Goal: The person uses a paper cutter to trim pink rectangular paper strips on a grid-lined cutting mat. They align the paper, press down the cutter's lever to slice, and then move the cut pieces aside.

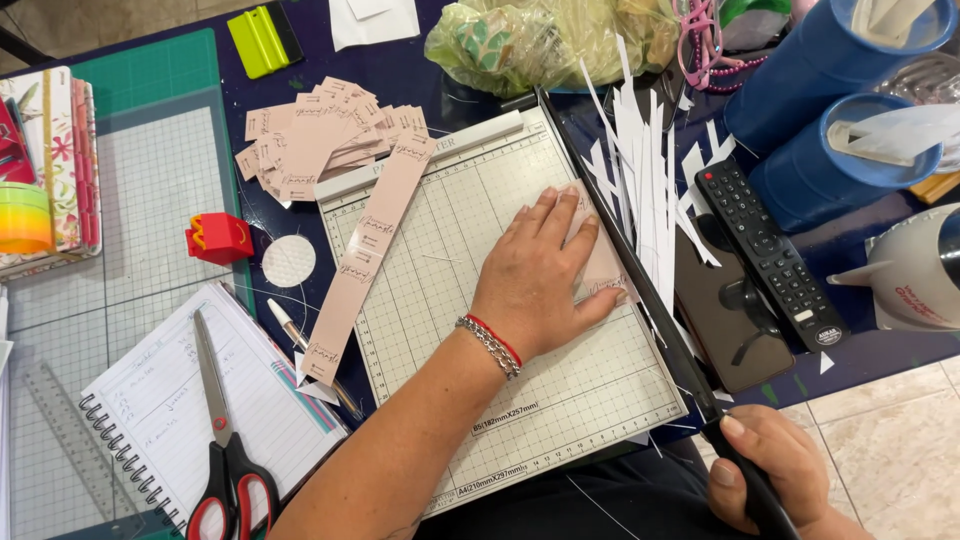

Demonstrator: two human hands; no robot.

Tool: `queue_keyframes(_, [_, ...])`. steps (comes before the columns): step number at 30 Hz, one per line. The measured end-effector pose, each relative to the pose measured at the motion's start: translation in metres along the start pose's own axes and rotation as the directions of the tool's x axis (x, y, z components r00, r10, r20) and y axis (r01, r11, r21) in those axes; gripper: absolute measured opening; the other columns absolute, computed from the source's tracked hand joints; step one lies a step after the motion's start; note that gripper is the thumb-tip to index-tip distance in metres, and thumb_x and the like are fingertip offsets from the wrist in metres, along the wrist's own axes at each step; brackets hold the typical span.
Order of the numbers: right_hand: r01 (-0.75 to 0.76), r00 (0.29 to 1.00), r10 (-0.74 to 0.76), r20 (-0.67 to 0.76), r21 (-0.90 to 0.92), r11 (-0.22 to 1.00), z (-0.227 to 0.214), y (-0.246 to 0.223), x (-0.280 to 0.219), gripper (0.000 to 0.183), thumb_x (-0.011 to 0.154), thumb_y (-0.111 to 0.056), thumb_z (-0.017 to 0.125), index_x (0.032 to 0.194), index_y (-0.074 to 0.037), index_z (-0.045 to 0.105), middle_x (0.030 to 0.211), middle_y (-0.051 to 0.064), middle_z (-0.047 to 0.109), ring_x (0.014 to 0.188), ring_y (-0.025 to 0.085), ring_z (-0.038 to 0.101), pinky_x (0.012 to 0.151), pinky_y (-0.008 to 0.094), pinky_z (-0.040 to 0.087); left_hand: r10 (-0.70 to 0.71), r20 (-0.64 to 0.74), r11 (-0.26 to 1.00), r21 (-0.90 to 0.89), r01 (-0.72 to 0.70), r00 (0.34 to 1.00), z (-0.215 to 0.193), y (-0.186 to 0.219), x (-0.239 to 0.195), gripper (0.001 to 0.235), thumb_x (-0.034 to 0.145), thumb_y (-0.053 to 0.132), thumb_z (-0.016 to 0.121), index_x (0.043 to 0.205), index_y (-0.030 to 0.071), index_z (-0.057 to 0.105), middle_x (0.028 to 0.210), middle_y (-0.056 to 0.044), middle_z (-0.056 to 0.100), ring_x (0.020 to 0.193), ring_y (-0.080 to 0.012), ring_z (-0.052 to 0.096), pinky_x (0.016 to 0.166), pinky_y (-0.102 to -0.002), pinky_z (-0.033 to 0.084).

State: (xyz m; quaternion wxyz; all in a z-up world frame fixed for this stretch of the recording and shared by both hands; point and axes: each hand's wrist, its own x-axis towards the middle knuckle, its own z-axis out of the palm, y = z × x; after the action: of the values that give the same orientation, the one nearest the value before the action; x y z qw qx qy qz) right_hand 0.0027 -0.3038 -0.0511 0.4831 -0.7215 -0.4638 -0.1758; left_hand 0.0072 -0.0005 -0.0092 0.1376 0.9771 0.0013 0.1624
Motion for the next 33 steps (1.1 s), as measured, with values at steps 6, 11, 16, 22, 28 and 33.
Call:
queue_keyframes(6, [0.048, 0.997, -0.047, 0.058, -0.017, 0.999, -0.001, 0.027, -0.023, 0.031, 0.095, -0.023, 0.057, 0.117, -0.001, 0.053, 0.079, 0.013, 0.061, 0.066, 0.026, 0.058, 0.067, 0.037, 0.053, 0.018, -0.032, 1.0, 0.009, -0.017, 0.999, 0.001, -0.002, 0.0, 0.077, 0.087, 0.064, 0.061, 0.138, 0.006, 0.06, 0.153, -0.025, 0.048, 0.144, -0.0404, 0.044, 0.119, -0.05, 0.037])
queue_keyframes(11, [0.086, 0.994, -0.081, 0.076, -0.067, 0.994, 0.0, 0.029, -0.027, 0.036, 0.092, -0.019, 0.065, 0.121, 0.001, 0.056, 0.078, 0.014, 0.06, 0.064, 0.025, 0.058, 0.062, 0.036, 0.05, 0.039, 0.012, 0.999, 0.027, -0.039, 0.999, -0.006, -0.002, -0.002, 0.077, 0.091, 0.064, 0.055, 0.141, 0.006, 0.057, 0.156, -0.024, 0.045, 0.147, -0.0393, 0.04, 0.121, -0.052, 0.032])
queue_keyframes(16, [0.188, 0.975, -0.125, 0.184, -0.381, 0.905, -0.011, 0.017, -0.009, 0.069, 0.081, -0.037, 0.087, 0.128, 0.001, 0.054, 0.083, 0.007, 0.064, 0.067, 0.022, 0.063, 0.064, 0.035, 0.051, 0.175, 0.122, 0.984, 0.025, -0.179, 0.977, -0.022, 0.011, -0.019, 0.056, 0.106, 0.049, 0.036, 0.143, 0.011, 0.055, 0.154, -0.015, 0.051, 0.145, -0.0298, 0.045, 0.126, -0.053, 0.019])
queue_keyframes(22, [0.005, 0.881, 0.182, 0.436, -0.394, 0.919, -0.048, 0.044, -0.03, 0.117, 0.04, 0.008, 0.058, 0.154, -0.016, 0.044, 0.132, 0.004, 0.067, 0.099, 0.022, 0.07, 0.074, 0.039, 0.057, 0.119, 0.294, 0.984, 0.091, -0.152, 0.948, -0.058, 0.053, -0.08, 0.098, 0.089, 0.081, 0.027, 0.145, 0.004, 0.048, 0.157, -0.021, 0.042, 0.148, -0.0339, 0.035, 0.126, -0.055, 0.009])
queue_keyframes(28, [0.057, 0.985, 0.038, 0.168, -0.525, 0.849, -0.052, -0.012, 0.017, 0.049, 0.092, -0.023, 0.077, 0.138, -0.009, 0.069, 0.114, 0.0, 0.076, 0.096, 0.014, 0.071, 0.089, 0.031, 0.055, 0.409, -0.232, 0.911, 0.055, -0.408, 0.883, -0.068, 0.069, -0.146, 0.017, 0.104, 0.015, 0.056, 0.095, 0.005, 0.066, 0.106, -0.01, 0.073, 0.109, -0.029, 0.072, 0.108, -0.049, 0.047])
queue_keyframes(33, [0.082, 0.996, -0.073, 0.046, -0.25, 0.965, -0.039, 0.023, 0.006, 0.046, 0.093, -0.007, 0.077, 0.137, 0.003, 0.066, 0.112, 0.009, 0.074, 0.074, 0.018, 0.061, 0.085, 0.035, 0.054, 0.369, -0.46, 0.929, 0.154, -0.337, 0.808, -0.101, 0.005, -0.141, 0.014, 0.103, 0.002, 0.059, 0.11, 0.002, 0.071, 0.107, -0.012, 0.072, 0.089, -0.0305, 0.068, 0.073, -0.044, 0.047])
